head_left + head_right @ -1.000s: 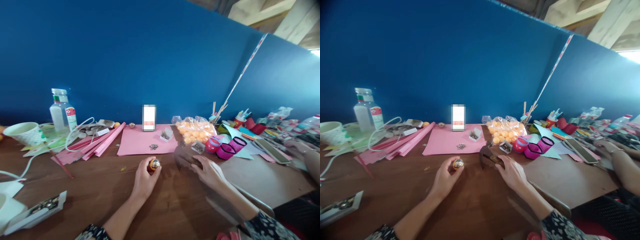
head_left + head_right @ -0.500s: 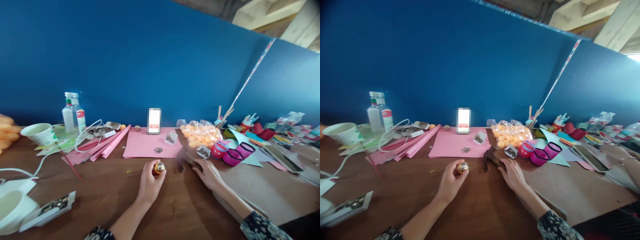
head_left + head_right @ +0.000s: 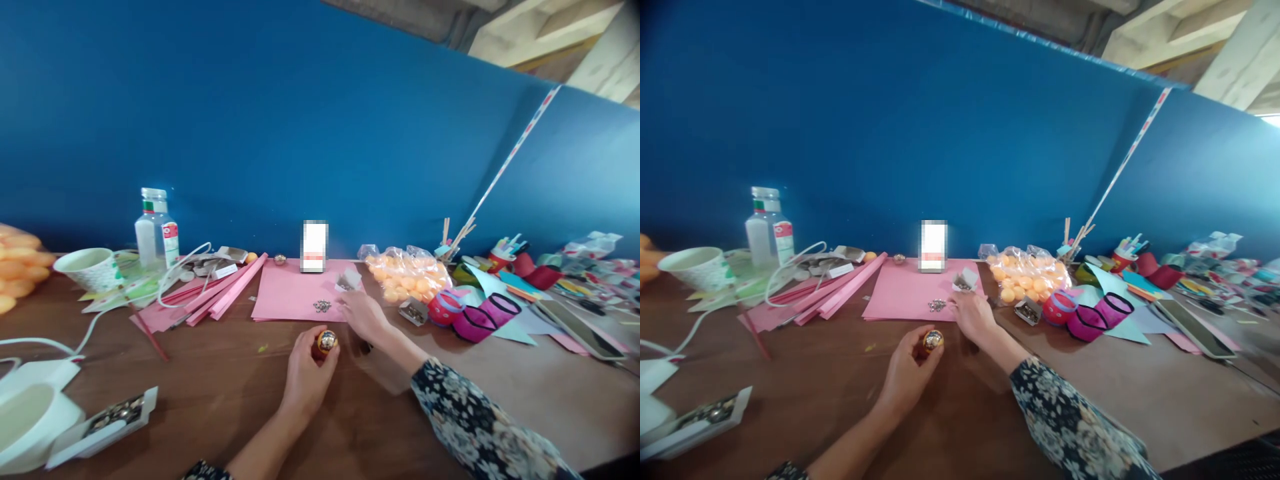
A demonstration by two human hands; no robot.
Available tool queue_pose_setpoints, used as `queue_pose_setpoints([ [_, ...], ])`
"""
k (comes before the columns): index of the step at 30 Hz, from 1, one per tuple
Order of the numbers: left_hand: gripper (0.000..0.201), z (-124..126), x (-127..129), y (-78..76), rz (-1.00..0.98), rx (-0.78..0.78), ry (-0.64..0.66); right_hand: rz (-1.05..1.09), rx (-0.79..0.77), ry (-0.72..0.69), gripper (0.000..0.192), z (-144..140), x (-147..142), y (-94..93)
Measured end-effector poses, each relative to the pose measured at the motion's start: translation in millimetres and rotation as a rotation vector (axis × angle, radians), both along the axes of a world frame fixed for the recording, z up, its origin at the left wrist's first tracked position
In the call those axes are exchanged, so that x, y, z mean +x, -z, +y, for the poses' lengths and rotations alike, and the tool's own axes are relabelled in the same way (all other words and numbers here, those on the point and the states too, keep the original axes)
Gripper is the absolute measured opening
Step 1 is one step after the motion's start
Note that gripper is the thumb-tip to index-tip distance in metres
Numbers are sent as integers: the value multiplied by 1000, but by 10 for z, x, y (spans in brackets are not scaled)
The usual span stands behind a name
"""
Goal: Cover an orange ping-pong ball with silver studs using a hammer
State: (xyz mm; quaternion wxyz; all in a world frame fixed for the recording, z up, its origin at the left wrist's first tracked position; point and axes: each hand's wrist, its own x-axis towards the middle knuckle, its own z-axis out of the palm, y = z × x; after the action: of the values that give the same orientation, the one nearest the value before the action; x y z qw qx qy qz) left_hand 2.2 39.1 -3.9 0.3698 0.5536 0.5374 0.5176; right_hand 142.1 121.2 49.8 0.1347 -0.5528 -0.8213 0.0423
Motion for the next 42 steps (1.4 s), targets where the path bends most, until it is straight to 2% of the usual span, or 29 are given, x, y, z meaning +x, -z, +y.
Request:
queue_pose_setpoints([
  [5,36,-9,-14,2,-9,27,1,-29,-61,8,18,228,-81,151],
  [13,38,6,-18,41,-12,43,8,-33,-68,36,19,248,-72,219],
  [24,38,2,-11,18,-40,32,10,2,-36,44,20,264,-12,169],
  [32,37,1,-6,12,-29,28,4,26,-48,-24,20,283,-53,188],
  [42,37,-1,-19,18,-23,46,11,115,-44,19,13,308,-32,185],
])
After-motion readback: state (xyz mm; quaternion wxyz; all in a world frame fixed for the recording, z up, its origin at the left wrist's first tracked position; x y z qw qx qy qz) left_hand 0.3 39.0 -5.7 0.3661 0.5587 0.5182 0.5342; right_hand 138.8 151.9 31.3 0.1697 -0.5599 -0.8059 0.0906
